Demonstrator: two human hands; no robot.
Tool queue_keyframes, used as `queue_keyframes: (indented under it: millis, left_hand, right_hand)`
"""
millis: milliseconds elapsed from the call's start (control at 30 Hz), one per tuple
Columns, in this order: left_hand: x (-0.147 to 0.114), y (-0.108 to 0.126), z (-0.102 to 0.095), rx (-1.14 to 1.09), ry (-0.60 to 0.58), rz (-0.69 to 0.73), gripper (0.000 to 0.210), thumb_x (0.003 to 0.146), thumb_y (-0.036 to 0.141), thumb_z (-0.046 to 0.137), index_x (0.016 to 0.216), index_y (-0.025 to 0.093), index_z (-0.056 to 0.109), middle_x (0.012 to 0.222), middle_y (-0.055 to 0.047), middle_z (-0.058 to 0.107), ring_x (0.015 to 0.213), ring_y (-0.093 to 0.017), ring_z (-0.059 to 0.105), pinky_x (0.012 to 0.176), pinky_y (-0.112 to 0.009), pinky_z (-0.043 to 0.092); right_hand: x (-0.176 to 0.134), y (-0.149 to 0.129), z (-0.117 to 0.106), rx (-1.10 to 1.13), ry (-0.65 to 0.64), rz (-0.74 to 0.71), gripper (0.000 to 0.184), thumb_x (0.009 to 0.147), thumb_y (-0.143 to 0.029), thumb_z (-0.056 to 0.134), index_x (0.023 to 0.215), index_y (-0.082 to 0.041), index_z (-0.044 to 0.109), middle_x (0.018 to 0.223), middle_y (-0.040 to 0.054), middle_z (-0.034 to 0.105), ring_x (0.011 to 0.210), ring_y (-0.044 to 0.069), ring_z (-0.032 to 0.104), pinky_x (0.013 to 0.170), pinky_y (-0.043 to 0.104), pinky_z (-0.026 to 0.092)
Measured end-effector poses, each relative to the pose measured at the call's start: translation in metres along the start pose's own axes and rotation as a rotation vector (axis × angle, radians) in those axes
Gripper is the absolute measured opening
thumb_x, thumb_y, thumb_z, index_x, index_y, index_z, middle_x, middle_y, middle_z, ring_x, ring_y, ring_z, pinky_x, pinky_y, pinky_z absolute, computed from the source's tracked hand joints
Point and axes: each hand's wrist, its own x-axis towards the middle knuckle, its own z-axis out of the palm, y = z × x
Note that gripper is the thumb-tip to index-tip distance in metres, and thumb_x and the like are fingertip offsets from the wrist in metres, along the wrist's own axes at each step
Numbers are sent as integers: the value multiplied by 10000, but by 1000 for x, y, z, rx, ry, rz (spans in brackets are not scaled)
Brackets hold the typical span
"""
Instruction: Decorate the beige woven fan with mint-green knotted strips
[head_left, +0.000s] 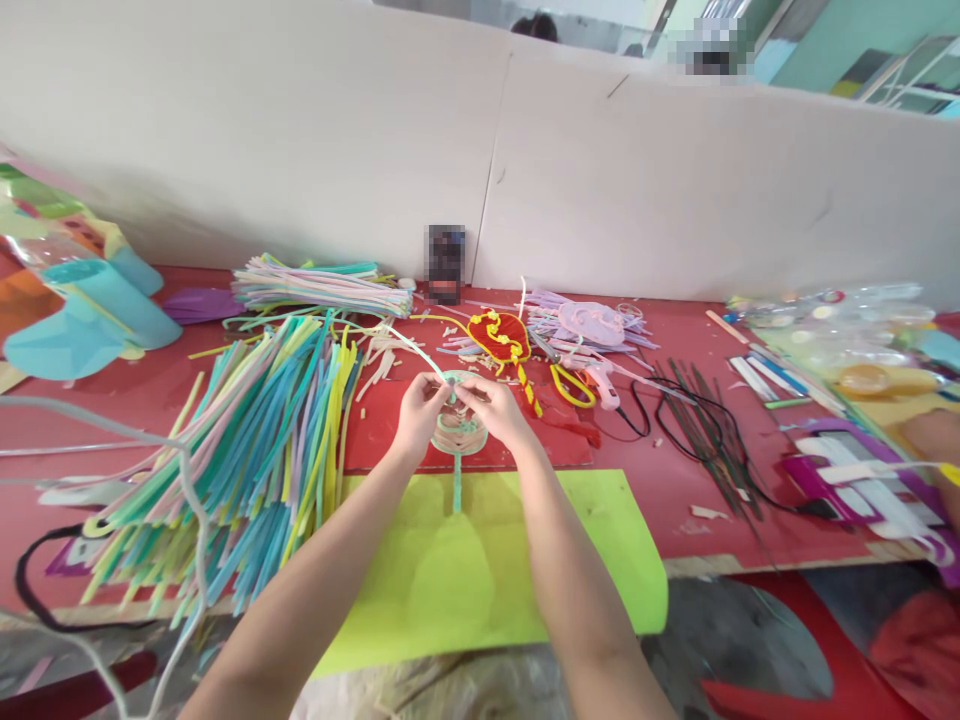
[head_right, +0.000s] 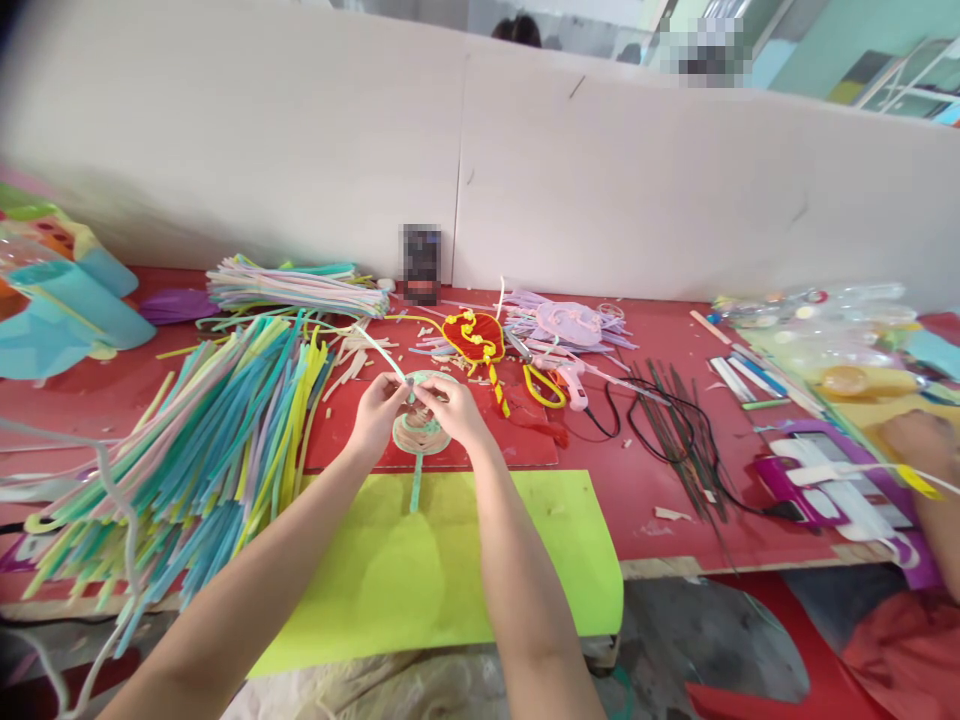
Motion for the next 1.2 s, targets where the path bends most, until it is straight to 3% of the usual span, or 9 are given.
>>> queue_keyframes:
  millis: [400, 767, 1200]
  left_hand:
    - [0, -2, -2, 283, 191, 291, 178, 798, 321, 608, 815, 193, 486, 750, 22, 524, 637, -88, 534, 606, -211, 448]
    - [0, 2, -5, 219, 187, 237, 204, 788, 334, 632, 777, 190, 487, 703, 32, 515, 620, -89, 519, 597, -215, 436]
    - [-5, 7, -2, 428, 350, 367, 241, 784, 342, 648, 748, 198, 459, 675, 31, 522, 617, -104, 523, 609, -232, 440]
  right_hand:
    - [2, 1, 12, 208, 4, 77, 281, 804, -487, 595, 838, -214, 648, 782, 25, 676, 646, 150, 605, 595, 276, 511]
    - [0, -2, 11, 261, -32, 97, 275, 809, -467, 594, 875, -211, 673, 844, 37, 690, 687, 154, 633, 622, 287, 537]
    - [1, -1, 22, 343, 23, 77, 239, 782, -431, 633, 839, -205, 687, 777, 29, 699, 666, 160, 659, 576, 262, 551]
